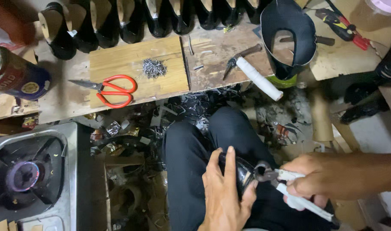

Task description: The person uses a hammer and a small metal tool to tap and press the sole of a black shoe held on their lap. They repeatedly tap along the sole edge, flip the shoe, and continue tapping. The person then picks up a piece of cardboard, places it on the shoe, and taps it with the hammer before placing the shoe on a shelf.

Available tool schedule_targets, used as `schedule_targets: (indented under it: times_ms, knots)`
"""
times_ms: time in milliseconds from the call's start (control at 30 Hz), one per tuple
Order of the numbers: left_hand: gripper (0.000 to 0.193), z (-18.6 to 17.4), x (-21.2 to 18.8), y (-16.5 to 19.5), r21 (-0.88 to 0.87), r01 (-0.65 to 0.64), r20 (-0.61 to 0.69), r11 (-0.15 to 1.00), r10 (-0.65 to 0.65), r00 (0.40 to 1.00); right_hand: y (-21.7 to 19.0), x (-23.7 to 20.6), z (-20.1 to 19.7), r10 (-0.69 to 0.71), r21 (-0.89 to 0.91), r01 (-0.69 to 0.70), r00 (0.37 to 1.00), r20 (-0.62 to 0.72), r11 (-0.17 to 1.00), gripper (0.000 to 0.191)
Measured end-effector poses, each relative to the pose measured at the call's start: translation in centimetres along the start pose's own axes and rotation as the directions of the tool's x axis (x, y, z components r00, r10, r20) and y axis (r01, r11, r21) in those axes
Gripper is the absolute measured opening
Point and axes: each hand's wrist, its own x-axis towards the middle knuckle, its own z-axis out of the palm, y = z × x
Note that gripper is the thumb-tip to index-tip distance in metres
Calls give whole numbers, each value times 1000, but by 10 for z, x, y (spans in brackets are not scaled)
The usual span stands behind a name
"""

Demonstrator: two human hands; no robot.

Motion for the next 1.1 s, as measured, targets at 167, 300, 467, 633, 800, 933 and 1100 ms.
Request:
schedule_targets:
  times_ms: [167, 300, 467, 633, 800, 933, 1100]
  knots:
    - [90, 7, -10, 12, 87, -151, -70, 985, 157, 985, -6, -21, -16, -110, -323, 125, 992, 65, 938, 30]
    - [96, 8, -16, 19, 82, -178, -31, 981, 181, 983, -12, -24, -18, 6, -322, 15, 998, 63, 947, 30]
    - [95, 5, -18, 23, 83, -138, -42, 987, 142, 989, -26, -30, -5, 121, -189, -117, 993, 13, 975, 30]
    - [86, 0, -6, 13, 55, -93, -118, 994, 99, 988, -15, -18, 25, 72, -15, -78, 968, -240, 997, 28]
    - [81, -4, 7, 0, 22, 27, -120, 999, -24, 993, 7, 38, 63, -244, 107, 361, 792, -560, 927, 24]
    - [84, -12, 17, -11, 3, 108, -69, 994, -108, 992, 1, 79, 82, -281, 22, 423, 638, -717, 906, 31]
    - [84, -18, 25, -23, -38, 182, -14, 983, -183, 983, -5, 119, 96, -261, 26, 516, 476, -840, 857, 27]
